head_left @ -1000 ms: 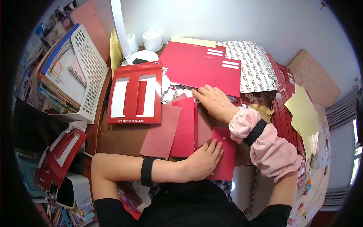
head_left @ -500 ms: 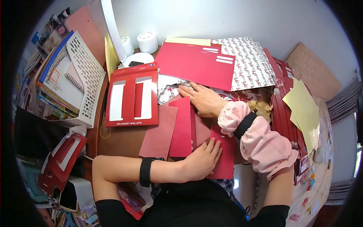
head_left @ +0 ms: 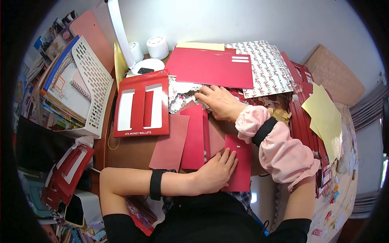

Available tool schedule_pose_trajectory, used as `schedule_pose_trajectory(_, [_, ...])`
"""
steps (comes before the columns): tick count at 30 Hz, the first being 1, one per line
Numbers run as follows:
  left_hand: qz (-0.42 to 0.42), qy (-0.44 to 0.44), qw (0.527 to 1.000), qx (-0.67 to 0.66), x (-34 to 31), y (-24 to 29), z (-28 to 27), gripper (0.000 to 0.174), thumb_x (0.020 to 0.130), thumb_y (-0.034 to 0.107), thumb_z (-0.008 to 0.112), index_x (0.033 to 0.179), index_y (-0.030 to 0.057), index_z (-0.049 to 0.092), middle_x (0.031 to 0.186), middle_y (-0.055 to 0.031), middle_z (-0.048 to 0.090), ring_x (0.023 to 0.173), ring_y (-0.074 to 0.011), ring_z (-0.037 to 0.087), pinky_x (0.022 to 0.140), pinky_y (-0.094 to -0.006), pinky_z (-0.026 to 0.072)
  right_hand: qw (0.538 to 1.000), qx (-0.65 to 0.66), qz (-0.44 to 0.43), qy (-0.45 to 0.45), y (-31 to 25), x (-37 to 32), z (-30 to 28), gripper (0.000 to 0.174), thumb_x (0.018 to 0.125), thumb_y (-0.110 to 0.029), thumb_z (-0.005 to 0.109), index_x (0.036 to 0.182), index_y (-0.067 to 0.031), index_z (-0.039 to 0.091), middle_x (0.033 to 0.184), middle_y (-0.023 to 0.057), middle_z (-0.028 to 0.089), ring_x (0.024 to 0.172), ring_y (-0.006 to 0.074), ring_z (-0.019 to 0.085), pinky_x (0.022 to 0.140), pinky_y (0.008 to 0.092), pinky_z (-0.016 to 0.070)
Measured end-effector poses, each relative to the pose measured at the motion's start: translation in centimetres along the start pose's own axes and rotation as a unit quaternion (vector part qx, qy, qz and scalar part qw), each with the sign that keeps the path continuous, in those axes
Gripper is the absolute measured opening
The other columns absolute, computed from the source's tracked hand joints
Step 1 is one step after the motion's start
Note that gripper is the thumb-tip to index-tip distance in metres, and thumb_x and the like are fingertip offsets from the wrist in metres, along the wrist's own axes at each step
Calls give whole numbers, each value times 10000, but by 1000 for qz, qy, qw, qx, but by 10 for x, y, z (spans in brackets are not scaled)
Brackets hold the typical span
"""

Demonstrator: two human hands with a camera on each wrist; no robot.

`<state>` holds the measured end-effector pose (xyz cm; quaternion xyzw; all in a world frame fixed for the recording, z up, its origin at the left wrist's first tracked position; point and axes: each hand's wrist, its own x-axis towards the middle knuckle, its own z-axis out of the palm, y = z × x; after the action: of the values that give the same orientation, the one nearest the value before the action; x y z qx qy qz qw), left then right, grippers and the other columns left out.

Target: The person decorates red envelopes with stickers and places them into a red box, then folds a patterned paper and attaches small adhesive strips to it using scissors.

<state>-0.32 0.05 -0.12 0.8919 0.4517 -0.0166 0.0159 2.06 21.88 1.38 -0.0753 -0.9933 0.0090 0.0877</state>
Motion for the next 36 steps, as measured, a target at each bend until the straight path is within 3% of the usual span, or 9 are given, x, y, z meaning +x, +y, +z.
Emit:
schedule_pose_trajectory(5, [6,-5,1000,5,-1,0,-3,881,825,497,664,1420,-107,427,1452,-303,441,1344,-451,437,1116,-498,353,989,145,31,-29,5,-3,-22,679,663,57,625,1326,13,484,1247,208,518,1124,413,559,969,442,484])
schedule_pose_trajectory(13, [10,-9,1000,9,-1,0,-3,875,834,496,657,1420,-111,427,1460,-306,435,1345,-450,437,1114,-491,356,987,122,86,64,32,-8,-24,677,680,-31,670,1312,82,456,1203,267,531,1111,433,560,982,430,474])
schedule_pose_trajectory(16, [10,-6,1000,5,-2,0,-2,871,835,495,657,1418,-111,431,1462,-307,433,1346,-451,437,1113,-490,357,978,152,142,15,20,-17,-40,686,687,-94,693,1311,81,466,1206,268,533,1118,427,558,981,422,471])
schedule_pose_trajectory(24, [11,1,1000,-2,-2,0,-5,865,827,488,671,1408,-111,446,1454,-306,442,1348,-447,436,1119,-492,356,972,164,79,149,-21,-93,-77,526,716,-43,684,1201,74,518,1090,247,569,973,385,614,845,409,509])
schedule_pose_trajectory(27, [4,8,1000,-9,-2,-1,-3,859,814,483,692,1400,-101,460,1444,-297,457,1346,-439,440,1124,-496,352,916,321,230,73,-28,-124,-84,291,791,-64,730,1042,35,622,812,139,662,669,201,616,647,318,490])
schedule_pose_trajectory(30, [5,4,1000,-2,-2,-1,-7,856,814,485,693,1397,-98,464,1445,-294,457,1348,-438,439,1130,-495,345,855,371,360,38,-37,-153,-89,268,828,-66,726,1058,44,646,835,128,686,701,116,604,619,300,474])
schedule_pose_trajectory(32, [4,6,1000,-6,-2,-2,-9,854,812,484,695,1397,-95,464,1447,-290,457,1350,-436,437,1138,-489,338,834,429,344,49,-43,-172,-82,293,899,-74,699,1163,39,642,926,90,722,765,66,627,632,261,508])
schedule_pose_trajectory(34, [-4,15,1000,-20,0,-3,-8,849,813,478,698,1399,-88,463,1452,-281,457,1354,-434,435,1142,-484,336,685,598,399,117,-58,-179,-85,271,952,-61,651,1201,44,630,977,55,723,826,76,662,691,229,551])
schedule_pose_trajectory(36, [-1,20,1000,-23,3,-4,-11,841,807,464,712,1396,-83,468,1452,-267,461,1357,-419,432,1137,-471,346,663,621,403,105,-62,-191,-86,246,976,-60,624,1197,50,620,998,52,718,874,92,681,746,231,586])
